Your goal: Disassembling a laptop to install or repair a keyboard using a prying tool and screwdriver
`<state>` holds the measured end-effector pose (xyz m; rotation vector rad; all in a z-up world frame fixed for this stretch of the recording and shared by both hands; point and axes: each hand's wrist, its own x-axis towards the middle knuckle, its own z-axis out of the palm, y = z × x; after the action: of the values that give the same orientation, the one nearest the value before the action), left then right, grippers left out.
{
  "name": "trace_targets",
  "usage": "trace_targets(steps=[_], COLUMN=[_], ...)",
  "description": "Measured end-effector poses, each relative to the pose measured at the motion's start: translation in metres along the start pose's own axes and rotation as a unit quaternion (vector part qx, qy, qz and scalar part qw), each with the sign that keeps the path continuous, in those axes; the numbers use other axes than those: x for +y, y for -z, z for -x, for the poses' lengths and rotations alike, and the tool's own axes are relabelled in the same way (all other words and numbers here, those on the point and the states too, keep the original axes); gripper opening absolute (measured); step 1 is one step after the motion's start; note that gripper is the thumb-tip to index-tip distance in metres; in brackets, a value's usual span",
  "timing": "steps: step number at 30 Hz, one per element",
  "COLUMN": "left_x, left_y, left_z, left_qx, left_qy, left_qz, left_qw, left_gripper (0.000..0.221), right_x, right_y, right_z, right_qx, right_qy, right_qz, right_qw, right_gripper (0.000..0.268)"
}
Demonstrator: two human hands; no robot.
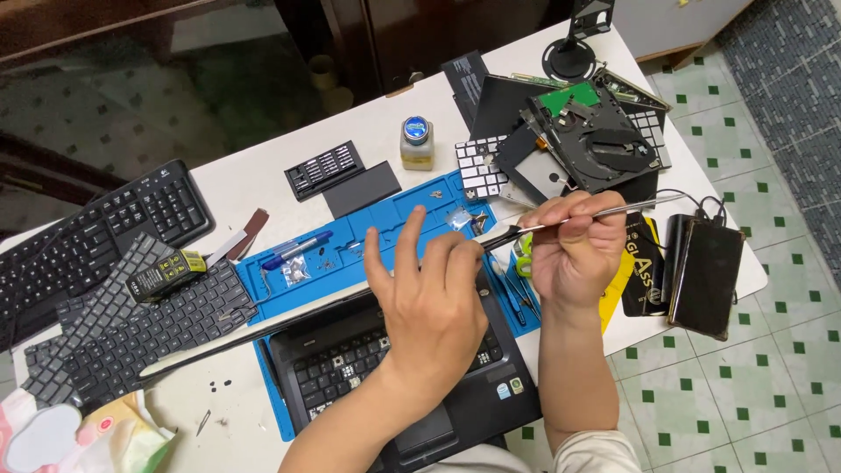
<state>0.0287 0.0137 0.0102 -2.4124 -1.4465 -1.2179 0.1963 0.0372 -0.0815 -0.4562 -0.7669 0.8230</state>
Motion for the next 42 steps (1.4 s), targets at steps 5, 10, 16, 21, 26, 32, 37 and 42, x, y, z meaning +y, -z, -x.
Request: trace_targets(steps=[5, 10, 16, 21, 26, 32, 37, 42], left_x=[0.002, 0.005, 0.008, 0.009, 0.012, 0.014, 0.014, 0.015], left_y=[0.002, 0.007, 0.007, 0.005, 0.007, 0.009, 0.010, 0.010], left_z=[0.000, 0.002, 0.003, 0.002, 0.001, 0.003, 0.003, 0.004], left_qx=[-0.008, -0.033, -0.039, -0.037, -0.039, -0.040, -0.039, -0.034], left_qy=[0.006, 0.020, 0.026, 0.020, 0.024, 0.023, 0.021, 0.023], left_qz=[-0.001, 0.015, 0.026, 0.023, 0.035, 0.039, 0.042, 0.052], left_qw=[1.000, 0.999, 0.999, 0.999, 0.998, 0.998, 0.998, 0.998], left_gripper=[0.016, 0.015, 0.025, 0.026, 0.026, 0.029, 0.031, 0.031], right_x=[0.000, -0.004, -0.011, -0.015, -0.019, -0.023, -0.027, -0.030], right_y=[-0.004, -0.003, 0.006, 0.014, 0.018, 0.020, 0.021, 0.026], right_z=[-0.002, 0.001, -0.005, -0.022, -0.038, -0.053, -0.058, -0.058], right_qx=[-0.017, -0.006, -0.079, -0.185, -0.279, -0.379, -0.422, -0.431], right_qy=[-0.005, -0.016, 0.025, 0.021, 0.021, 0.063, 0.085, 0.089], right_qz=[-0.025, -0.033, 0.006, 0.021, -0.006, 0.007, 0.016, 0.041], right_qw=[1.000, 0.999, 0.997, 0.982, 0.960, 0.923, 0.903, 0.897], right_gripper=[0.009, 0.009, 0.011, 0.014, 0.009, 0.008, 0.008, 0.003])
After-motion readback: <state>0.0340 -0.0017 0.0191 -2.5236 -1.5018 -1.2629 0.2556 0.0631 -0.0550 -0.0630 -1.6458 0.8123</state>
